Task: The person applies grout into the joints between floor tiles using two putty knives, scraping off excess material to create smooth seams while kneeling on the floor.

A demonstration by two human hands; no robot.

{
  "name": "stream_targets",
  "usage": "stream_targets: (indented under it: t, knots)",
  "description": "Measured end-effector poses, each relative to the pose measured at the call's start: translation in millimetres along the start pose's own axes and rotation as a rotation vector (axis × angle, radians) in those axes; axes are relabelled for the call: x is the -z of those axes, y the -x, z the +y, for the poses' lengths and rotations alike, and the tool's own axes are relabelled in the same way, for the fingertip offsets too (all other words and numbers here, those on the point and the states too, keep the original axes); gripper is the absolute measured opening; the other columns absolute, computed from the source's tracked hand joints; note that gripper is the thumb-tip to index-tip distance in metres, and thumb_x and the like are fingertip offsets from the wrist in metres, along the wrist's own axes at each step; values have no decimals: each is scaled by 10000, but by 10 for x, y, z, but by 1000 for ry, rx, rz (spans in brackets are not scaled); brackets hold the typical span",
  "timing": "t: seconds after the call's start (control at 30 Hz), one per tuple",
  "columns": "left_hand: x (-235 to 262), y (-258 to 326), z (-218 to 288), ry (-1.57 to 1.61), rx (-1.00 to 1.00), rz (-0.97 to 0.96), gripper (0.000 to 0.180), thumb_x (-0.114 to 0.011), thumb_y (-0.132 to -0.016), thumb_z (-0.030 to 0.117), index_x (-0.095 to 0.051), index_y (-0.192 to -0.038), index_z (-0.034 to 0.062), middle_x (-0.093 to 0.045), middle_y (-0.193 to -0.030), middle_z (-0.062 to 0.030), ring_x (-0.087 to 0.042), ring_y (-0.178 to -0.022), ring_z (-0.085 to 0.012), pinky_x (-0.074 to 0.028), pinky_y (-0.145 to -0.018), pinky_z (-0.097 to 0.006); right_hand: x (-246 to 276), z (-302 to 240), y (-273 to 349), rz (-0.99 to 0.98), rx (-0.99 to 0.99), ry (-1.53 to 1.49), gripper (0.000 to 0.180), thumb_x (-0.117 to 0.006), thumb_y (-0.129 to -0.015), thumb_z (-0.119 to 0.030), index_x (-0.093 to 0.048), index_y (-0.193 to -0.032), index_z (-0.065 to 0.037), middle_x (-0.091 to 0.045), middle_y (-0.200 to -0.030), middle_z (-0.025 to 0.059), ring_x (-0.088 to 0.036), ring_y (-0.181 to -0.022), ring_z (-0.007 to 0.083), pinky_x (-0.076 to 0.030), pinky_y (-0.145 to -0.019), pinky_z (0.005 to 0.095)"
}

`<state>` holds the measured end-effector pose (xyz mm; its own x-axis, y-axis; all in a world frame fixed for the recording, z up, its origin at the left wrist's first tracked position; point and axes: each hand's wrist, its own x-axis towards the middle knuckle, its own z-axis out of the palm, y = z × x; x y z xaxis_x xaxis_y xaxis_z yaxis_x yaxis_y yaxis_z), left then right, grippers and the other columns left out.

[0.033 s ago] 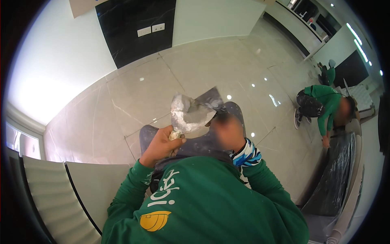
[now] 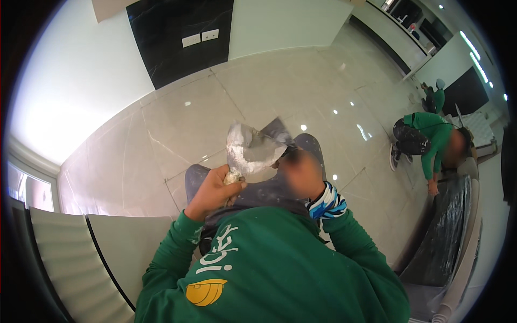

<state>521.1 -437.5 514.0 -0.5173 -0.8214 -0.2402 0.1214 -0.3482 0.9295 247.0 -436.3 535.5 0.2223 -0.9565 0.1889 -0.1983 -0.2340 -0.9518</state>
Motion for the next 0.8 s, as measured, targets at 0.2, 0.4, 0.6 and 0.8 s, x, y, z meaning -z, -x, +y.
stream_targets:
  t: [0.2,0.4,0.6,0.8]
  knots:
    - [-74,36,84,-59,-89,105,215,-721,-927,114,-615,-1077,4,-609,-714,9,-550,-554,-65,-435,-502,-238,333,30,-82,-122,-232,288,314,-476,-1009,35,-583,-1305,33,-723,-1145,117,-727,-945,229,-572,-842,330]
    - [-2,-54,-29,-449,-364,523,274,-716,-958,162,-618,-1134,-23,-595,-681,-100,-554,-572,-187,-450,-564,-333,304,-271,-191,-21,-351,-776,346,-447,-1078,-196,-598,-1285,37,-713,-1192,189,-745,-1020,311,-618,-796,390]
    - [0,-143,-215,-798,-646,708,379,-686,-925,53,-599,-1294,40,-620,-848,-151,-613,-684,-355,-489,-599,-408,-419,-344,-243,-27,-648,-1122,326,-483,-1040,-196,-616,-1219,42,-726,-1063,173,-719,-897,296,-556,-659,390]
    - [169,-147,-154,-996,-643,560,585,-647,-851,-75,-582,-1406,99,-618,-943,-149,-626,-748,-357,-506,-655,-431,-331,-361,-527,-117,-526,-1124,362,-459,-1036,-212,-617,-1199,70,-715,-994,161,-649,-771,231,-503,-647,351]
